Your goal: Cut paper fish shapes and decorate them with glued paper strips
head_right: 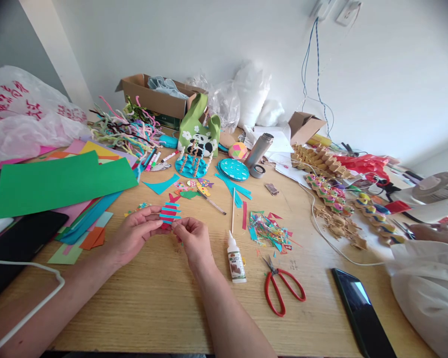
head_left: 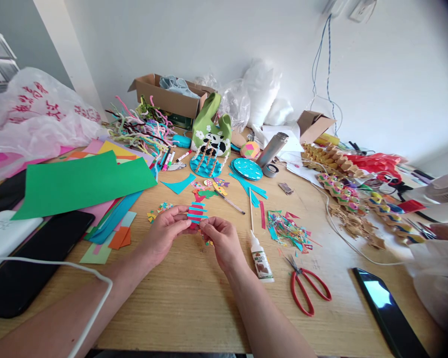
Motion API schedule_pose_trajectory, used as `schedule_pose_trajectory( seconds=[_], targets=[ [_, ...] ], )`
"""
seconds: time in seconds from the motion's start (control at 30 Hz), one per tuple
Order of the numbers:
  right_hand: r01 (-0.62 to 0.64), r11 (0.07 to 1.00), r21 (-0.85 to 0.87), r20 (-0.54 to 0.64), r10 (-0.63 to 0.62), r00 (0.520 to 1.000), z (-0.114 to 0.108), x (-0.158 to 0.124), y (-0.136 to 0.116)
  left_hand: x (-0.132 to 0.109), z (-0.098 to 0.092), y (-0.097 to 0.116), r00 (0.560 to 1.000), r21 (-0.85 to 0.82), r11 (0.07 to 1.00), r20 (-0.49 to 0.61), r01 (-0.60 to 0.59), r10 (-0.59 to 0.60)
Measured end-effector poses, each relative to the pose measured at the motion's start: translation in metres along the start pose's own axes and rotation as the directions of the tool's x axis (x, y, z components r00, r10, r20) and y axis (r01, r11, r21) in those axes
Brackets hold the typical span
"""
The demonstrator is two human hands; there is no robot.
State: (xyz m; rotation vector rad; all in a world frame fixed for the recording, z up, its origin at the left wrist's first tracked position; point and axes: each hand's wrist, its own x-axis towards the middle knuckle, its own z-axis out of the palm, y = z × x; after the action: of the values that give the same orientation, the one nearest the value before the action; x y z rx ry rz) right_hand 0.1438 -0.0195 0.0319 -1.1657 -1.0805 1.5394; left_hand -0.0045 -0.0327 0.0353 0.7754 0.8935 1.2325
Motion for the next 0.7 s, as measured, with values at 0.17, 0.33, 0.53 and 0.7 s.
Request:
schedule_pose_trajectory(
  seconds=[0.17,0.33,0.53,0.7],
  targets=[
    [0.015,1.000,-0.024,-0.013,-0.015,1.000,0.0008,-0.0009,-0.0004,0.0004,-0.0009,-0.0011,1.000,0.038,0.999,-0.010,-0.007,0.007],
    [0.015,0.999,-0.044,-0.022,-0.016,1.000,0.0012,-0.0011,-0.0004,0.0010,-0.0001,-0.0006,1.000,0.059,0.998,-0.021,-0.005,0.006],
    [0.014,0.999,-0.045,-0.019,-0.014,1.000,0.0018,-0.0008,-0.0001,0.0021,-0.0003,-0.0005,0.999,0.080,0.997,-0.038,-0.004,0.007],
    [0.017,0.999,-0.051,-0.018,-0.018,1.000,0.0017,-0.0009,0.0001,0.0024,-0.0006,-0.0012,0.999,0.090,0.996,-0.042,-0.007,0.011]
  ],
)
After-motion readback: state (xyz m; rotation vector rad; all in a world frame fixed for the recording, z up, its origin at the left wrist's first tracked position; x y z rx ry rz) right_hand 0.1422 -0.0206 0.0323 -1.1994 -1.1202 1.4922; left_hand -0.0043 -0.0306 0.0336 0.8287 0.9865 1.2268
